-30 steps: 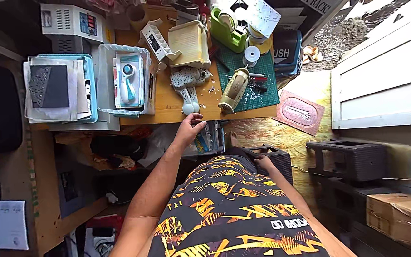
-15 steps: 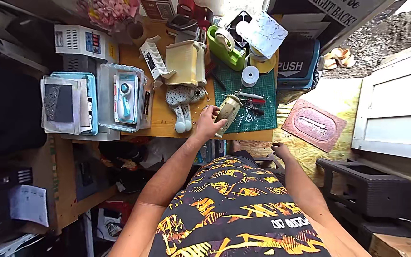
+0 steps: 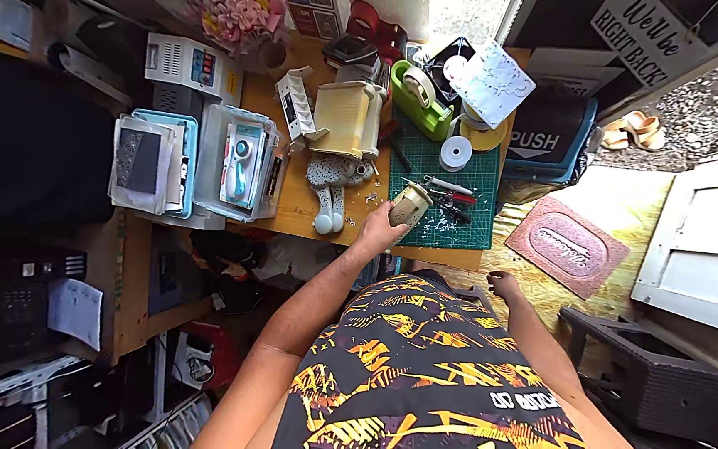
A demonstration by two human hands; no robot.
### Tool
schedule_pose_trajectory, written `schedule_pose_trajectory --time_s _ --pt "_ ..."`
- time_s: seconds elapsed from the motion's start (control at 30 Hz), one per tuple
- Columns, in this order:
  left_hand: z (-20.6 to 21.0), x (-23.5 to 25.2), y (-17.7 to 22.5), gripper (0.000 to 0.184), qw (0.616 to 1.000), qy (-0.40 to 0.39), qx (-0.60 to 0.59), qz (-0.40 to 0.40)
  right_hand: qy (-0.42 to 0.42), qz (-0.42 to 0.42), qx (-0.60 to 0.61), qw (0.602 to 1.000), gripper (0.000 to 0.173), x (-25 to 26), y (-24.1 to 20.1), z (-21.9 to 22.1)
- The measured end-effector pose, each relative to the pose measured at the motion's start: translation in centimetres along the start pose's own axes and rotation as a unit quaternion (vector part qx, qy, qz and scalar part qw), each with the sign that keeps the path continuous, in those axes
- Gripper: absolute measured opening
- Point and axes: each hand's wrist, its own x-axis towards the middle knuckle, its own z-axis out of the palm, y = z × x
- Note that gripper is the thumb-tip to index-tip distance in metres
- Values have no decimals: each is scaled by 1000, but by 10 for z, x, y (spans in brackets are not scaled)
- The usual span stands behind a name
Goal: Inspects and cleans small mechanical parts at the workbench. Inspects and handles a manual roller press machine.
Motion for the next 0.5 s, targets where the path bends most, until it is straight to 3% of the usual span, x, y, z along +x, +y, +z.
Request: schedule_pose_trajectory --time_s 0.2,0.5 --pt "-3 -2 8 46 999 7 -46 16 1 -3 -10 1000 47 0 -5 -9" --pt "-1 4 2 56 999 -25 -21 16 5 -13 -11 1000 46 2 -5 -4"
